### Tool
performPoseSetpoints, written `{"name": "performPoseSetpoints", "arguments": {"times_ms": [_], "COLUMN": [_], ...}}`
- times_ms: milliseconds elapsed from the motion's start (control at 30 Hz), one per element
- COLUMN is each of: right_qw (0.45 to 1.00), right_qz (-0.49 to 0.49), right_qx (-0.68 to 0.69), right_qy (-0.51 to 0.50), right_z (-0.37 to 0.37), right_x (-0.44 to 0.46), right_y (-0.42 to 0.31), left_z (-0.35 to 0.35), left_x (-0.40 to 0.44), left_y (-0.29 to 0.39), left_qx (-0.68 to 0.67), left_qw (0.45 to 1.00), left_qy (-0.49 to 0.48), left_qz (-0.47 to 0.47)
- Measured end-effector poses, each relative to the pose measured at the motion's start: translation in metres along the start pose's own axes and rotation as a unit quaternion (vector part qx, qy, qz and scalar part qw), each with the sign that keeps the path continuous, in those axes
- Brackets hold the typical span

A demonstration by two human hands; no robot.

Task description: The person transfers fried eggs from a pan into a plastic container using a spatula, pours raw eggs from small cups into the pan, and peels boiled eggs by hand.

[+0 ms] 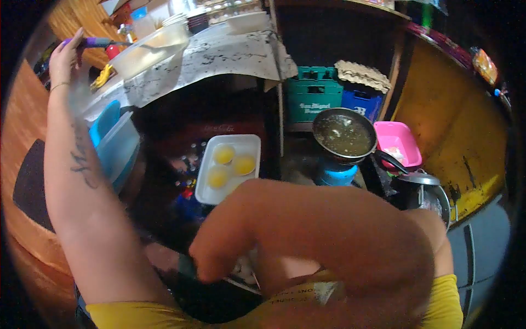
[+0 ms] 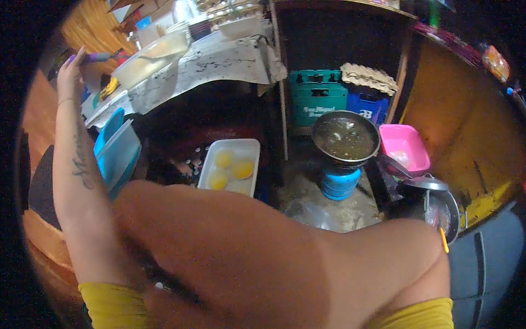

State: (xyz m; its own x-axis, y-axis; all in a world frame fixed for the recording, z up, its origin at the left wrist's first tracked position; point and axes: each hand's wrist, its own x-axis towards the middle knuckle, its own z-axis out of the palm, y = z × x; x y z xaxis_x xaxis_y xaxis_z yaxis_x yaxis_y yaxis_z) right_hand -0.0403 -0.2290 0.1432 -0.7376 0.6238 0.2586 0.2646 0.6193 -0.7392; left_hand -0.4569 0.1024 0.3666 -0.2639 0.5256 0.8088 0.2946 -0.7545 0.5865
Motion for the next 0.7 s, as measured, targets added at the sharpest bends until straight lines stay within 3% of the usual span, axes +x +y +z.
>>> {"name": "performPoseSetpoints", "arguments": {"times_ms": [133,167,467,600,700], "right_qw": [0.999,0.998,0.996,0.995,0.989], "right_qz": [-0.033,-0.04,-0.054,-0.01,0.081], "right_qx": [-0.018,-0.029,-0.044,-0.058,-0.045], "right_qy": [-0.025,-0.03,-0.063,-0.078,-0.119], "right_z": [-0.01,-0.012,-0.008,-0.003,0.004], "right_x": [0.026,0.031,0.041,0.039,0.029], "right_y": [-0.029,-0.035,-0.053,-0.045,-0.017], "left_z": [0.017,0.024,0.025,0.019,0.017], "left_x": [-0.033,-0.036,-0.056,-0.051,-0.039], "left_y": [0.023,0.023,0.023,0.011,-0.005], "left_qx": [0.067,-0.029,-0.056,-0.065,-0.104], "left_qw": [0.998,0.999,0.995,0.993,0.987], "left_qy": [0.002,0.021,0.057,0.081,0.103], "left_qz": [-0.021,-0.027,-0.053,-0.058,-0.068]}}
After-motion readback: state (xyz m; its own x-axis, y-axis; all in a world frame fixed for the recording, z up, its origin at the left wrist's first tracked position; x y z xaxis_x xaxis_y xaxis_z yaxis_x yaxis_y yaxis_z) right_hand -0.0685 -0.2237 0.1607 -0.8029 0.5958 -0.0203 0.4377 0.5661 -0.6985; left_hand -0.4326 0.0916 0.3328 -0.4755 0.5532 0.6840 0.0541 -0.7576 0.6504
